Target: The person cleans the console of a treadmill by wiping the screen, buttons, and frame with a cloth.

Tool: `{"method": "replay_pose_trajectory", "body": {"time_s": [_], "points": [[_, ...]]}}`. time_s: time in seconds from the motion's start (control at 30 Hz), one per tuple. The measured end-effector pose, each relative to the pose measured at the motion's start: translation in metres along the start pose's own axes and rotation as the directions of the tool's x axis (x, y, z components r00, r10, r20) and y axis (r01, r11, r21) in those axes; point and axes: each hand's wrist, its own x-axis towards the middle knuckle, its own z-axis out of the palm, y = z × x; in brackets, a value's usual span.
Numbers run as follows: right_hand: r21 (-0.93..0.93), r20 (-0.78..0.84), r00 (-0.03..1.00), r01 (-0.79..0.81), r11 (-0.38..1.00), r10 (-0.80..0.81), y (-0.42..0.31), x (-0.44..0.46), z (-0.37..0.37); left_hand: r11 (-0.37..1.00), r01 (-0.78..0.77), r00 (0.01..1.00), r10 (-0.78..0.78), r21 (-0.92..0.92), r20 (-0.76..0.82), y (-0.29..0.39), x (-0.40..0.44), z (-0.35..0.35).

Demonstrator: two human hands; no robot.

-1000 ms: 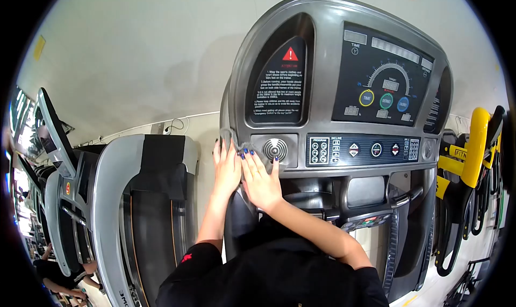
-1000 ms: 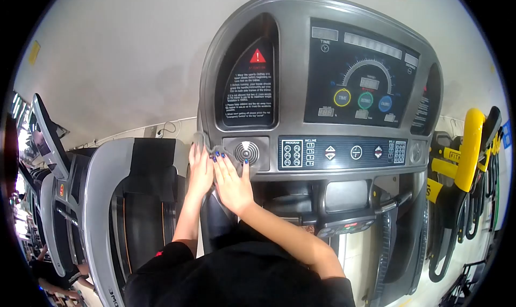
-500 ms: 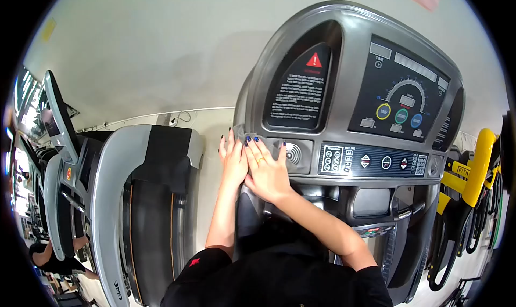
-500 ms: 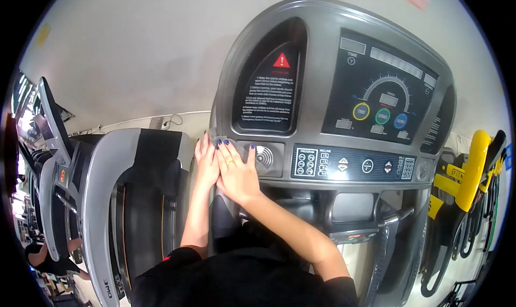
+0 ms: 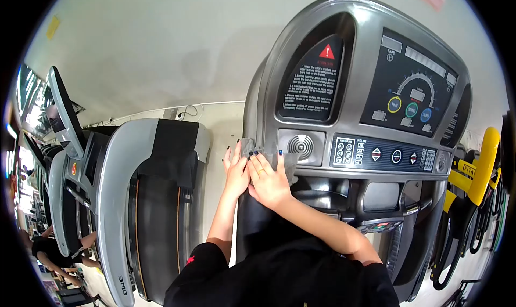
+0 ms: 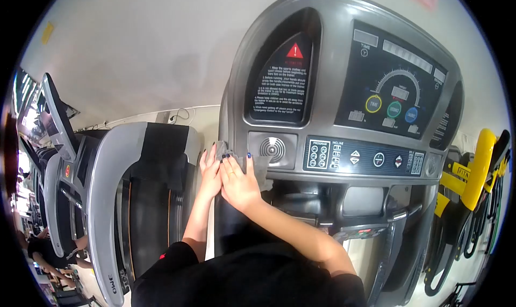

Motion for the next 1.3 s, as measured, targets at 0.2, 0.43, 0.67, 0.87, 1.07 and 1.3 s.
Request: {"method": "replay_pose_trajectory", "body": {"time_s": [0.2, 0.43, 0.67, 0.87, 1.07, 1.3], "points": [[0.149, -0.119, 0.992, -0.017, 0.989, 0.035, -0.011, -0.031, 0.007, 1.000, -0.025, 0.998, 0.025, 0.004, 0.053, 0.007, -0.029, -0.005], [0.165, -0.151, 0.987, -0.035, 0.986, 0.060, -0.001, -0.044, 0.018, 0.987, -0.060, 0.997, 0.053, 0.151, 0.052, 0.021, -0.030, -0.005], [0.162, -0.195, 0.968, -0.128, 0.978, 0.159, 0.007, -0.057, 0.012, 0.931, -0.198, 0.980, 0.182, 0.306, 0.081, 0.042, -0.018, 0.000], [0.200, -0.196, 0.956, -0.181, 0.963, 0.220, 0.012, -0.067, -0.001, 0.862, -0.150, 0.989, 0.136, 0.485, 0.064, 0.063, -0.022, 0.012], [0.171, -0.148, 0.943, -0.273, 0.947, 0.299, 0.017, -0.079, -0.014, 0.909, -0.122, 0.990, 0.142, 0.399, -0.022, 0.069, -0.016, 0.017], [0.224, -0.146, 0.936, -0.283, 0.933, 0.320, 0.026, -0.092, -0.008, 0.958, -0.100, 0.982, 0.138, 0.269, -0.128, 0.085, -0.011, 0.019]]}}
